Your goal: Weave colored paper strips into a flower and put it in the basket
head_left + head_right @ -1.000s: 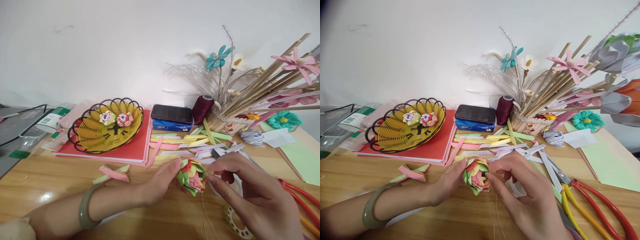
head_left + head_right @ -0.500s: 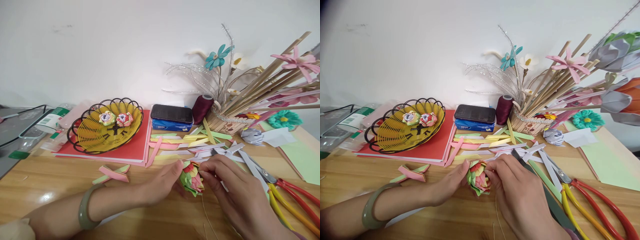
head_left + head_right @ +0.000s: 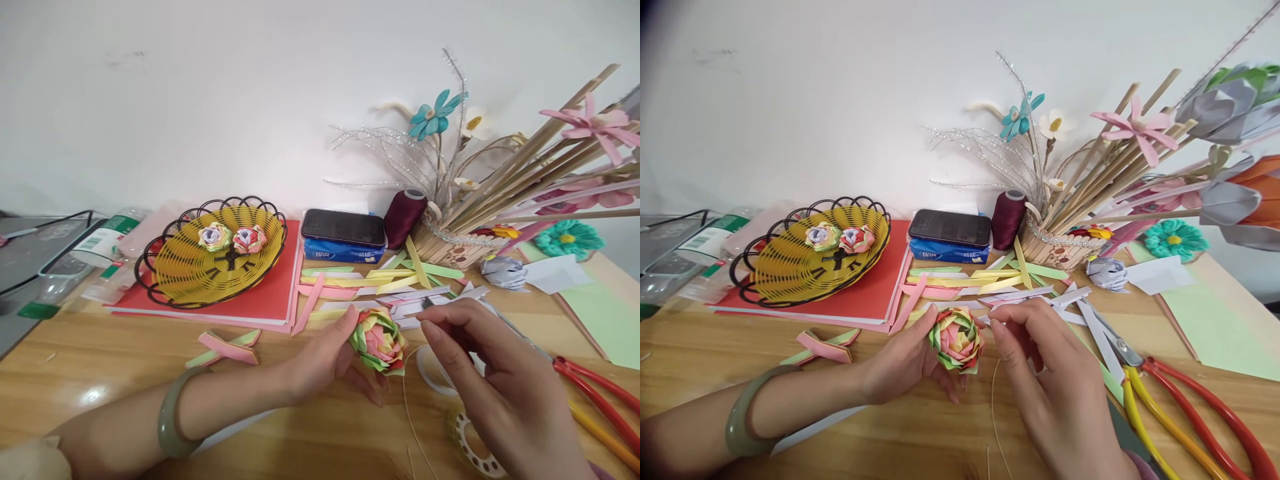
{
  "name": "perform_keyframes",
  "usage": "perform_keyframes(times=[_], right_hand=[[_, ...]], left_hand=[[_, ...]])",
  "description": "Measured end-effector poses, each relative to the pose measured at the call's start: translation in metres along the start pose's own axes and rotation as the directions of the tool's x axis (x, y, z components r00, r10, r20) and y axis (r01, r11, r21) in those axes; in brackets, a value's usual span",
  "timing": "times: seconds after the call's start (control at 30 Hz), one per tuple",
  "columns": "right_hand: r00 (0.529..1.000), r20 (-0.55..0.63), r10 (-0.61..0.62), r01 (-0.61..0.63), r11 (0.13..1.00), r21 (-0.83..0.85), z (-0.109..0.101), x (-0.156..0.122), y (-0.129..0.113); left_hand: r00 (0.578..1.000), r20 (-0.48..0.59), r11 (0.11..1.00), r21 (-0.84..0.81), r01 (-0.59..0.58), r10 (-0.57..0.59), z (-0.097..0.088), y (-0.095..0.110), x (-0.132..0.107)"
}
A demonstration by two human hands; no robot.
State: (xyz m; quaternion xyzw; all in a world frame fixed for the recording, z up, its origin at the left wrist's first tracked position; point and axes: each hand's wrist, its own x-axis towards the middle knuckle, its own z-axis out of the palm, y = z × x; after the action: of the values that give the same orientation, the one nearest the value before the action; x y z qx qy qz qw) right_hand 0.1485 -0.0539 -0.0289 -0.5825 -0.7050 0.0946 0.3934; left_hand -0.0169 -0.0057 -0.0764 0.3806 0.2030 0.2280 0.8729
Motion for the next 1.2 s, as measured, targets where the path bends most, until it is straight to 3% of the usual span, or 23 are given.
perform_keyframes(times=[0.2,0.33,0.47,0.67,0.93,1.03,1.2], right_hand=[[0.999,0.047,0.019,-0.020,1.000,0.009,0.003,-0.002,0.000],[0.997,0.032,-0.075,0.076,0.996,-0.047,0.005,-0.005,0.001],[0.981,0.006,-0.192,0.191,0.973,-0.131,0.007,-0.006,0.001],[0.970,-0.066,-0.236,0.221,0.959,-0.179,0.007,-0.004,0.002],[0.991,0.005,-0.131,0.131,0.991,-0.017,0.010,-0.006,0.005],[0.996,0.088,-0.001,-0.007,0.995,0.097,0.009,-0.002,0.004],[0.959,0.226,0.172,-0.221,0.952,0.212,0.005,0.004,0.002]], left_hand=[[0.998,-0.014,0.998,0.031,-0.059,0.060,0.000,0.000,-0.002],[0.994,-0.042,0.991,0.086,-0.100,0.104,0.000,0.000,-0.005],[0.979,-0.001,0.958,0.209,-0.198,0.203,0.005,0.006,-0.010],[0.965,0.043,0.944,0.201,-0.263,0.260,0.008,0.006,-0.011],[0.975,0.002,0.949,0.231,-0.217,0.222,0.007,0.006,-0.012],[0.979,0.004,0.950,0.241,-0.199,0.204,0.008,0.007,-0.012],[0.976,0.016,0.934,0.289,-0.211,0.216,0.007,0.008,-0.012]])
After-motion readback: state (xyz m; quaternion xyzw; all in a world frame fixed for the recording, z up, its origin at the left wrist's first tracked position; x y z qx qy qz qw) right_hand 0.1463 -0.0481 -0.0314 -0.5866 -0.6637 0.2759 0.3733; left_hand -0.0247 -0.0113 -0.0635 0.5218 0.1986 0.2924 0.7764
